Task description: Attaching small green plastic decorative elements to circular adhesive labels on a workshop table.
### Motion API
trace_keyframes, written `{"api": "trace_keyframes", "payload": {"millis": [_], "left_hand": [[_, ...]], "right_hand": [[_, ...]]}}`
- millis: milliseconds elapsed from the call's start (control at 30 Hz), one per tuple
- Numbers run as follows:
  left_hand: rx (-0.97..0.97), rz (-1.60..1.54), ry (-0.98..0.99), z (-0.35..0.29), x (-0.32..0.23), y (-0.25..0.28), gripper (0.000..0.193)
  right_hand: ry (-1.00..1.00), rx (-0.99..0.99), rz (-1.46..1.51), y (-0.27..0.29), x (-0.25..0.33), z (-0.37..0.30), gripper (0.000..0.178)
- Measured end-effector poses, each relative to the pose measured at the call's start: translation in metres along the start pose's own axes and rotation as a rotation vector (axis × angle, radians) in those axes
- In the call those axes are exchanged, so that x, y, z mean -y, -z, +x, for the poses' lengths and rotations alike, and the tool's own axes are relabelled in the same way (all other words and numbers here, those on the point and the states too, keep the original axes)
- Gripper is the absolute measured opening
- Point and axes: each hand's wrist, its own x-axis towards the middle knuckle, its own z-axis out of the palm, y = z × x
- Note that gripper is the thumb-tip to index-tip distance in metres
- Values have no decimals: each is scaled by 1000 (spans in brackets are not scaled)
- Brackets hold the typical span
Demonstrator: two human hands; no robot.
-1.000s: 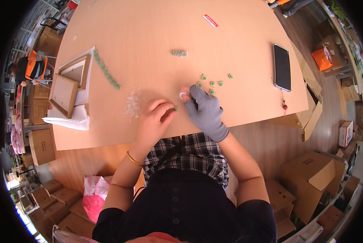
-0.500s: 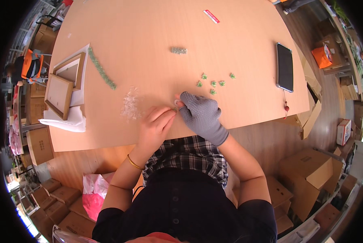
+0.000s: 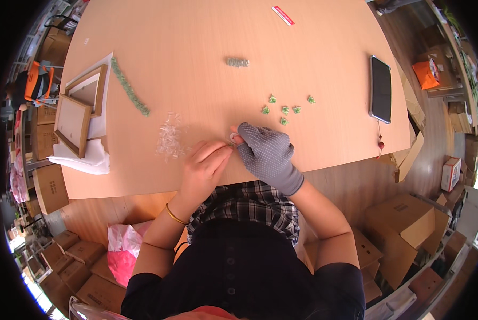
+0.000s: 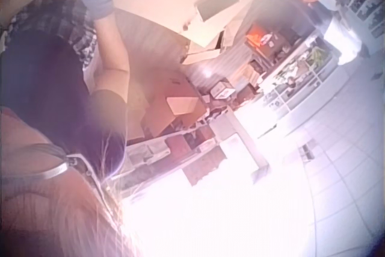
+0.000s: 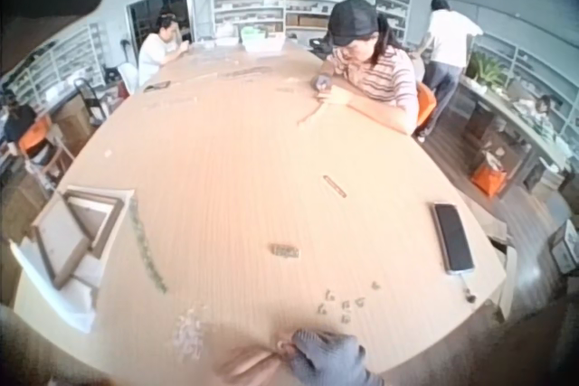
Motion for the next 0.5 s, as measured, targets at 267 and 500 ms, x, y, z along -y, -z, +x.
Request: {"api": "trace_keyframes", "payload": {"millis": [267, 500], "left_hand": [[15, -8, -2, 0, 0, 1, 17], [14, -20, -5, 0, 1, 2, 18]], "right_hand": [[-9, 22, 9, 2, 4, 1, 13], [-50, -60, 95, -1, 8, 2, 9]]}}
